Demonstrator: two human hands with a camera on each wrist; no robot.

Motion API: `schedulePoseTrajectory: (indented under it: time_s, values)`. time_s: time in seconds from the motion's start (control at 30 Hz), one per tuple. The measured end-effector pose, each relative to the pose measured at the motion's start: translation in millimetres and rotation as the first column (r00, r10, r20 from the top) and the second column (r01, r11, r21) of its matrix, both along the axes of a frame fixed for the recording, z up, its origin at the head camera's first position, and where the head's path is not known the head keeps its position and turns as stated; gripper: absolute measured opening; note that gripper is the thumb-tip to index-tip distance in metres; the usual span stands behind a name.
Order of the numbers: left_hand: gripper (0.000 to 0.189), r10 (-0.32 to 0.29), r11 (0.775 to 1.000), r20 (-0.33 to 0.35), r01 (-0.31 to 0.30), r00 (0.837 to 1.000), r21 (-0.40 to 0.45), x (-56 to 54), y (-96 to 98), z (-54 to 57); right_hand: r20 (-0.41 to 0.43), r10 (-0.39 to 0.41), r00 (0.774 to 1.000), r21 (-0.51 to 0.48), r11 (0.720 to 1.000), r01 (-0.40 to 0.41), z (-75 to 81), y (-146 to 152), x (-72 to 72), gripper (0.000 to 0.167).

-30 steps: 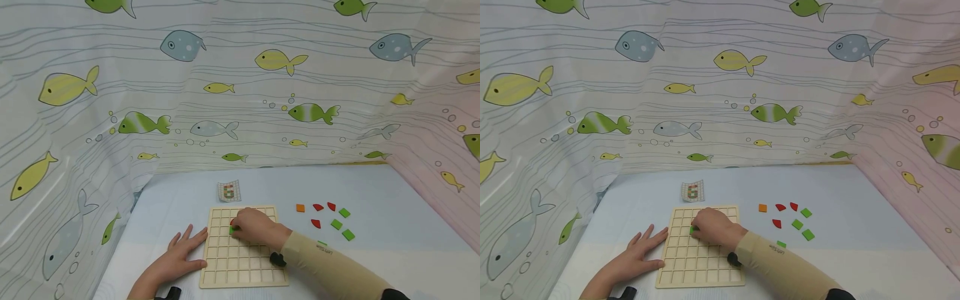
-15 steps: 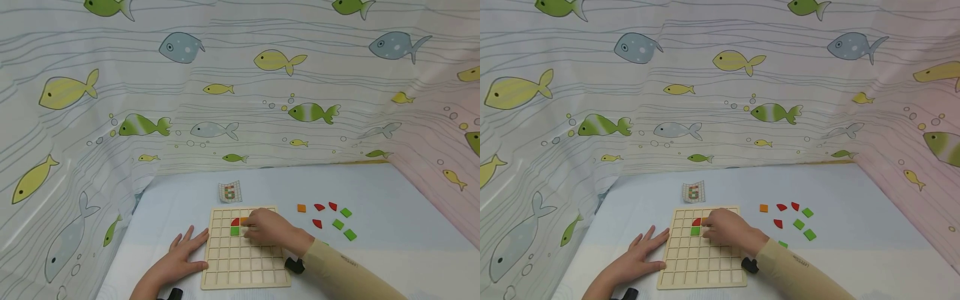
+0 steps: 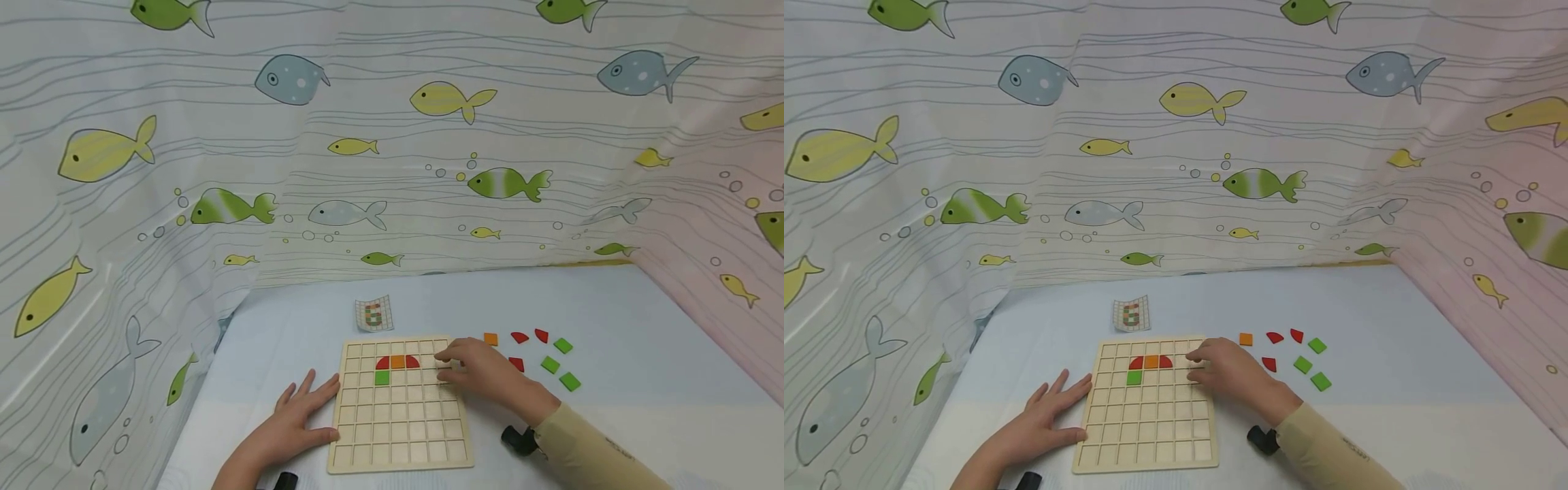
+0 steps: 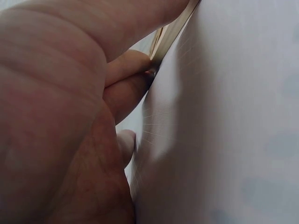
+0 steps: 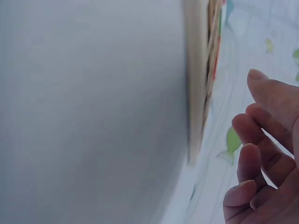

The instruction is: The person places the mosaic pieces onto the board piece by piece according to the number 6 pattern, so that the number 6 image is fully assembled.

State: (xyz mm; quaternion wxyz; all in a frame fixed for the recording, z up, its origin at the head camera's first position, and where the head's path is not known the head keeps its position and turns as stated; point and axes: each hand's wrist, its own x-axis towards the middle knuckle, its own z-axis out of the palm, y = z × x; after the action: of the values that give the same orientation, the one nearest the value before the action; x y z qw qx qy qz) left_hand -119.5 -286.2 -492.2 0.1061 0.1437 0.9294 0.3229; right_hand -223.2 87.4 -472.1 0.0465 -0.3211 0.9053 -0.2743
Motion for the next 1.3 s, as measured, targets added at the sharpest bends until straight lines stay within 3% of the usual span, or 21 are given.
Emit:
schedulePoseTrajectory:
  time_s: [0.53,0.73,1.3]
  values:
    - [0.088,-0.005,1.000,-0.020,0.005,1.000,-0.006,0.3,-1.2,-3.0,-0.001,-0.167,0.986,-0.001,0.986,0.167,-15.4,45,-23.5,0.039]
    - [0.088,-0.009,1.000,-0.022,0.009,1.000,-0.014,0.9,-1.4,-1.9,0.008,-0.195,0.981,-0.015,0.981,0.195,-17.1,59,-30.1,0.042]
    - [0.088,-0.009,1.000,-0.012,0.009,1.000,-0.010,1.6,-0.9,0.2,-0.046,-0.252,0.967,0.074,0.964,0.255,-26.3,77,-45.6,0.045]
